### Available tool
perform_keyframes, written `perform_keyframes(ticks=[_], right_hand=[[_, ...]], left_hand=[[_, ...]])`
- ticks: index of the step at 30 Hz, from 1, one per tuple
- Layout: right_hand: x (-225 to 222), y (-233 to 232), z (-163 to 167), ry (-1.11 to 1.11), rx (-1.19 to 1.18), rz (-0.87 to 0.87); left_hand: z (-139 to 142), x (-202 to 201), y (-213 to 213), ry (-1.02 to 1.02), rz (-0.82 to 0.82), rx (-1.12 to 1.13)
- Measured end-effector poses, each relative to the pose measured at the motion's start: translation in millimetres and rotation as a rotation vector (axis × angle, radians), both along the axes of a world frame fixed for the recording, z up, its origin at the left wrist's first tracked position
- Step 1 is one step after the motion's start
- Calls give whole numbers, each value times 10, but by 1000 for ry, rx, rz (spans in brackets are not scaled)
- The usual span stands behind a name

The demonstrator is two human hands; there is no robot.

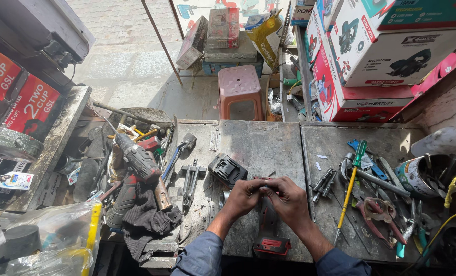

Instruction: The person works at a cluttered workbench, first handling a small part with both hands, then picking up a red cordless angle grinder and unscrewing and prying at its housing. They separate the grinder's casing, remove the battery pack and chuck, and handle the round gear head and internal motor components by hand, laying the disassembled parts out on the bench.

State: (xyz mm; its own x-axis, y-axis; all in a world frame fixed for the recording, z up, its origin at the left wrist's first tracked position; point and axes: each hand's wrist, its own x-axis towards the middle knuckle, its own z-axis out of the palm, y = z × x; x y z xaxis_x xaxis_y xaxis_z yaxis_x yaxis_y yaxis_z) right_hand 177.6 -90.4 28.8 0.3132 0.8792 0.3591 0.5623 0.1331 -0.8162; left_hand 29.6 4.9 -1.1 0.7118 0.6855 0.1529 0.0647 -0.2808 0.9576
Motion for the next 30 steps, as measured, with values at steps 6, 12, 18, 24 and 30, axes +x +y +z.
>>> perform_keyframes(ticks=[6,12,18,24,30], right_hand=[[97,27,-44,-66,75,74],[152,63,-13,-109,97,141],[144,51,-35,-30,-4,133],[78,-178,-35,17,60,115],[-84,-290,93,28,-107,-9]], left_hand=[[-121,78,-75,-66,132,-46],[-70,106,-146,-107,236,22],[18,78,-107,-71,155,-44],[111,-6,-225,12,-45,-14],[158,-116,-300,-54,-78,25]])
